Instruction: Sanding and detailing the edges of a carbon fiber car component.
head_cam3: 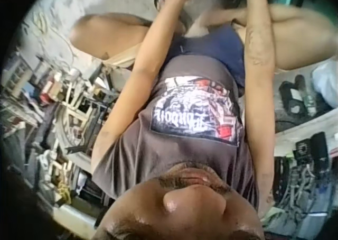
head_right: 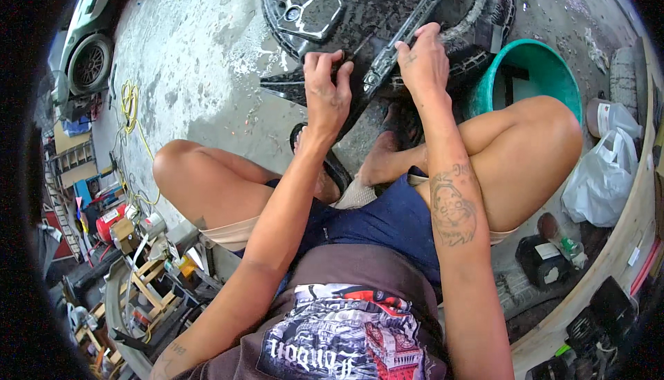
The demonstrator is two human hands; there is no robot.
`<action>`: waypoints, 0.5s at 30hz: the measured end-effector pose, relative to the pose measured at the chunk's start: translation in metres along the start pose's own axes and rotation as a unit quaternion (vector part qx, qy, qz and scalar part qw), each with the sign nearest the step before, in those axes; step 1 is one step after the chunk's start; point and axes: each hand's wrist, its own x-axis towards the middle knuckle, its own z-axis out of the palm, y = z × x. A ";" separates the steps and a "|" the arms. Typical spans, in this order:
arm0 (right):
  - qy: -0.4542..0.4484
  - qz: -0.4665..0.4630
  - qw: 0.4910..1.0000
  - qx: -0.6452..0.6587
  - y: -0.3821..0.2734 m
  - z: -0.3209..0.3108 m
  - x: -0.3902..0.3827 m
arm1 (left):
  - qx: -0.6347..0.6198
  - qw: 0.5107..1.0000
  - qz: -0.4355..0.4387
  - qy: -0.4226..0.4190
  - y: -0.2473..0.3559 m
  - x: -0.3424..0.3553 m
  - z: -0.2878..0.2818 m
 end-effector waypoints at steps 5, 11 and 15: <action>0.167 -0.064 0.982 -0.062 0.017 0.005 0.031 | 0.005 1.000 0.014 -0.027 -0.002 -0.007 0.000; 0.145 -0.061 0.984 -0.087 0.033 0.025 0.043 | 0.019 0.997 0.034 -0.068 0.003 0.001 0.023; 0.168 -0.082 0.976 -0.111 0.033 0.031 0.037 | -0.012 0.998 0.041 -0.048 0.017 0.016 0.028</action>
